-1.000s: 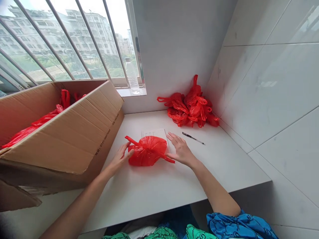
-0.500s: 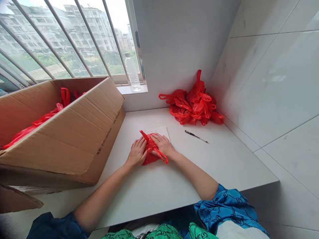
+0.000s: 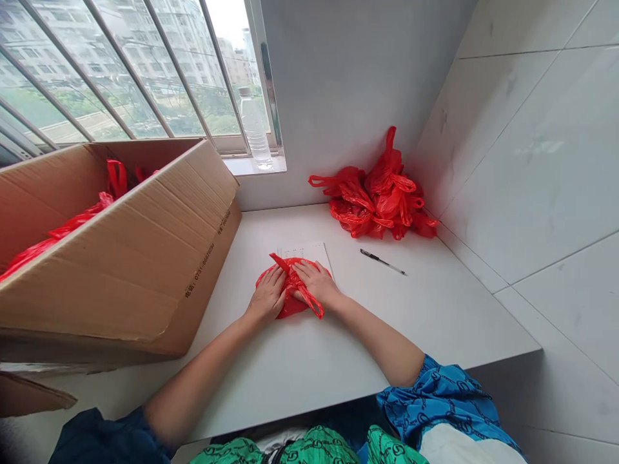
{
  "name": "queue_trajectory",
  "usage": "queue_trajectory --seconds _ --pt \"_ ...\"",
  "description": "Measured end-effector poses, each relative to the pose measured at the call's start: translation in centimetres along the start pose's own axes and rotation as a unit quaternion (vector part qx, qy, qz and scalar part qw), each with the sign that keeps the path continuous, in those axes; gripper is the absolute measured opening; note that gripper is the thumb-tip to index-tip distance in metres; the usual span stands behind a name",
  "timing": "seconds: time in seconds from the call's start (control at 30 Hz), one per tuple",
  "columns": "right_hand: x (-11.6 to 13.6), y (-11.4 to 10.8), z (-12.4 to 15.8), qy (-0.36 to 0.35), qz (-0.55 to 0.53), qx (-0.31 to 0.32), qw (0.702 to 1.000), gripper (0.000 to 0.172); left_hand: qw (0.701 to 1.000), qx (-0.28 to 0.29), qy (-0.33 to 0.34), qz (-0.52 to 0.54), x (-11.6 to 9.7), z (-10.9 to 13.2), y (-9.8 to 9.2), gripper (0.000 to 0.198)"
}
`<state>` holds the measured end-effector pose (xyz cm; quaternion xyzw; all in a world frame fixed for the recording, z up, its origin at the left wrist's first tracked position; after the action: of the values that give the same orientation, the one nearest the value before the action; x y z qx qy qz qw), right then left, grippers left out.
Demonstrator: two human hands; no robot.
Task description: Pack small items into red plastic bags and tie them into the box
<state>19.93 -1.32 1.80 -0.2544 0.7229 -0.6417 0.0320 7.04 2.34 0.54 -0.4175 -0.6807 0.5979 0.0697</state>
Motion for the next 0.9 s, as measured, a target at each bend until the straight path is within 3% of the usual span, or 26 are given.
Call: queue_trajectory --seconds 0.2,0.4,0.5,0.6,0.7,0.8,0.87,0.9 --pt "0.3 -0.7 0.1 -0.004 -0.029 -0.045 0.999 0.059 0.998 -0.016 0.008 0.062 -0.3 0.1 -1.2 0.045" --pt "2.0 -5.4 1.1 -0.013 -0.148 -0.142 0.979 0.022 0.964 -0.08 -0.022 0.254 -1.2 1.8 -5.8 0.032" --pt "3.8 -7.4 2.3 0.0 -0.324 -0.122 0.938 0.025 0.939 -0.022 -0.047 0.339 -3.0 3.7 -8.6 0.029" --pt "6.5 -8.8 3.7 0.004 -0.44 -0.083 0.894 0.028 0.938 0.037 -0.044 0.341 -5.9 5.8 -12.1 0.032" --pt "9.4 -10.1 4.9 -0.042 -0.439 -0.074 0.895 0.026 0.962 0.133 -0.023 0.239 -8.8 7.7 -15.0 0.023" --pt "10.5 -10.4 5.7 -0.069 -0.419 -0.071 0.903 0.016 0.954 0.212 -0.02 0.212 -10.2 9.7 -18.0 0.026" --pt "9.6 -10.1 6.0 -0.05 -0.408 -0.089 0.907 0.015 0.94 0.201 -0.06 0.269 -9.5 11.0 -21.2 0.032" --pt "8.6 -9.8 6.2 -0.027 -0.398 -0.108 0.91 0.018 0.935 0.163 -0.097 0.3 -8.4 11.6 -23.2 0.033"
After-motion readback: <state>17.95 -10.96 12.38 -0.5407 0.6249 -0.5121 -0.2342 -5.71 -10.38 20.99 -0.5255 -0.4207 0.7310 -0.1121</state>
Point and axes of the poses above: each hand's wrist, its own z-axis away from the middle knuckle, its own y-axis out of the palm, x = y × z, the point moved 7 cm from there along -z, towards the middle knuckle, and after that the axes turned 6 degrees about -y, right-handed, at the moved point
